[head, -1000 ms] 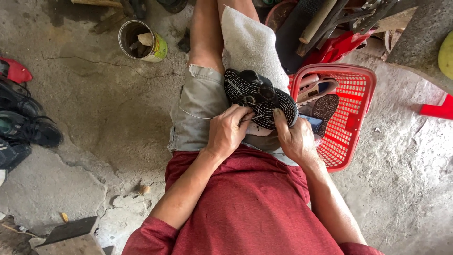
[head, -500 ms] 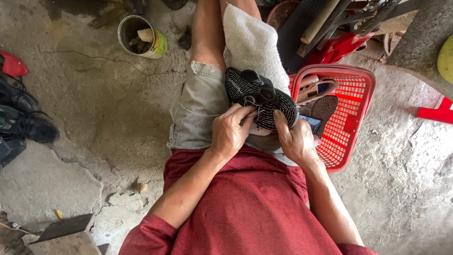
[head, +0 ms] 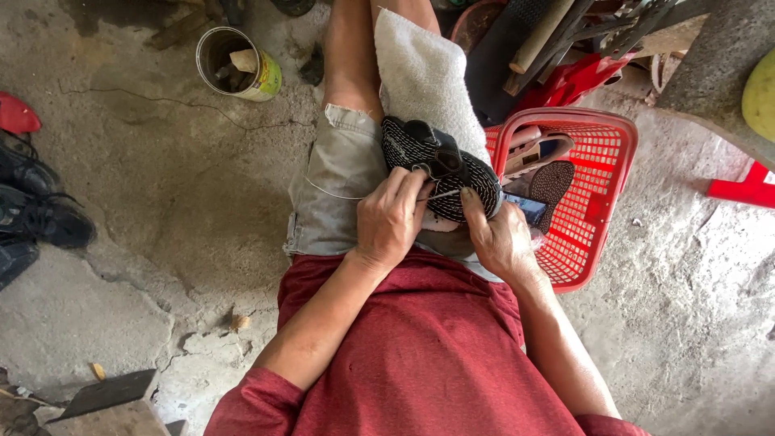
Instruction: The person sits on the floor and sews a black sandal using a needle and white thread. They pull the thread through the sole repeatedly and use a small tool to assist with the stitching process.
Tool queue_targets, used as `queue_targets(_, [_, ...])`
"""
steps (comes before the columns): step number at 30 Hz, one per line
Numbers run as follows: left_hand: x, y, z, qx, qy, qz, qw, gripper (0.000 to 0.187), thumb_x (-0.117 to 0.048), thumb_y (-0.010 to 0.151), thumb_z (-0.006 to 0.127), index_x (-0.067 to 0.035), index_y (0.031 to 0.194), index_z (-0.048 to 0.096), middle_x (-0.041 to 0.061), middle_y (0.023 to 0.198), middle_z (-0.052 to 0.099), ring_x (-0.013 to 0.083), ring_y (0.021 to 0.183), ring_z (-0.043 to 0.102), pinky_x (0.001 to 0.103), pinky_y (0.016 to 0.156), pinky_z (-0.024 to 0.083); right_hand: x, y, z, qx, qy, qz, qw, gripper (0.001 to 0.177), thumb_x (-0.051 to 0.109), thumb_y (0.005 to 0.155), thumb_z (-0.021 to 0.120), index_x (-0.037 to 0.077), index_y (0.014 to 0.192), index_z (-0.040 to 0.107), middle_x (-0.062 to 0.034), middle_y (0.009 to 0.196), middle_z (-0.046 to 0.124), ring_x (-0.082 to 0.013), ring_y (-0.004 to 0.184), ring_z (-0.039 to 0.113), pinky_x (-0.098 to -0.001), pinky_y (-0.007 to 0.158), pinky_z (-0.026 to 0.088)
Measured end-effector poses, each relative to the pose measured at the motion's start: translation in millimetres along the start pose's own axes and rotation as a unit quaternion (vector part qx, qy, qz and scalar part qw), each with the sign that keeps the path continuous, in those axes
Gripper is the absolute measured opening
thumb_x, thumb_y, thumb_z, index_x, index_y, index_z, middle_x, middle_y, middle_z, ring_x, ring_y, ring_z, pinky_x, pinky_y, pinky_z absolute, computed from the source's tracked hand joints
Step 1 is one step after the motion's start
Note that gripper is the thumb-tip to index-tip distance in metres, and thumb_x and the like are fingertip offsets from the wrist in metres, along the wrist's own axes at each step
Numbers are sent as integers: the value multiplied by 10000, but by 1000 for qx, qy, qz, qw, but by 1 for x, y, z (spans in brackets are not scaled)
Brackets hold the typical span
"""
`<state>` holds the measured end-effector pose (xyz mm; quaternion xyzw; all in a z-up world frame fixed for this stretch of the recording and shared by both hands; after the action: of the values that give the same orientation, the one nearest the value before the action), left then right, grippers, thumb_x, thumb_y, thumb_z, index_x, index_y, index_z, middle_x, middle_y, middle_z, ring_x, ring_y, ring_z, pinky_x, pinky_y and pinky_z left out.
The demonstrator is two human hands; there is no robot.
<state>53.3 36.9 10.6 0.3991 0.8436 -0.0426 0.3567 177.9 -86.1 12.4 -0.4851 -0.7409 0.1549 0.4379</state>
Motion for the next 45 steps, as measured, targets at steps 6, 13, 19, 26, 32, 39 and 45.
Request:
queue_targets(6, [-2, -10, 7, -23, 85, 112, 990, 63, -148, 945, 652, -135, 1006, 644, 9, 818, 534, 207, 669, 643, 305, 575, 549, 8, -2, -2, 4, -16, -20, 1000, 629, 541, 1011, 504, -39, 899, 719, -283, 837, 717, -509, 1010, 677, -623, 895, 497])
queue_targets(13, [17, -9, 3, 192, -285, -245, 906, 57, -158, 818, 706, -106, 823, 682, 26, 570, 579, 225, 527, 642, 330, 477, 504, 20, -5, -7, 6, 1, -12, 1000, 593, 525, 982, 545, -28, 843, 710, -283, 808, 704, -511, 972, 676, -615, 841, 505])
queue_targets(19, [32, -36, -68, 196, -732, -215, 616, 105, -75, 830, 602, 30, 834, 606, -9, 460, 382, 54, 369, 410, 226, 330, 345, 18, -8, -8, 20, -13, -33, 999, 606, 502, 1002, 535, -48, 780, 663, -296, 787, 687, -516, 927, 673, -595, 791, 501])
queue_targets(26, [144, -61, -186, 163, -223, -296, 915, 109, -127, 912, 651, -47, 954, 711, 88, 661, 612, 184, 571, 587, 318, 490, 468, 20, -5, -2, 8, -38, -114, 993, 550, 449, 1019, 570, -22, 746, 650, -285, 726, 672, -519, 831, 680, -558, 723, 534])
queue_targets(32, [81, -12, -136, 97, -50, -171, 979, 270, -58, 944, 705, -48, 1210, 749, 202, 1079, 704, 380, 973, 707, 443, 828, 567, 30, -10, -2, 5, -55, -138, 989, 544, 456, 1015, 573, -8, 740, 644, -268, 698, 673, -514, 800, 685, -545, 696, 541])
queue_targets(39, [34, -23, 1, 186, -148, -184, 954, 166, -172, 925, 681, -114, 1071, 734, 145, 867, 752, 392, 863, 743, 514, 750, 589, 23, -11, 1, -2, -81, -135, 988, 512, 427, 1009, 613, 13, 707, 614, -212, 606, 647, -426, 668, 701, -490, 627, 533])
queue_targets(45, [20, -10, -23, 210, -269, -255, 905, 150, -166, 952, 645, -144, 1036, 767, 120, 885, 789, 342, 903, 772, 433, 718, 617, 33, -12, 1, 35, -61, -132, 989, 474, 436, 971, 636, 11, 766, 603, -243, 652, 649, -457, 717, 698, -527, 646, 515])
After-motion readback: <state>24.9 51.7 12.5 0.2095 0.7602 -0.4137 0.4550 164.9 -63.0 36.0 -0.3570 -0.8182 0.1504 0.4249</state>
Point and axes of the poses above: each hand's wrist, its own y-axis towards the middle knuckle, its own z-axis out of the palm, x = y × z, the point moved 7 cm from there along y, towards the middle knuckle
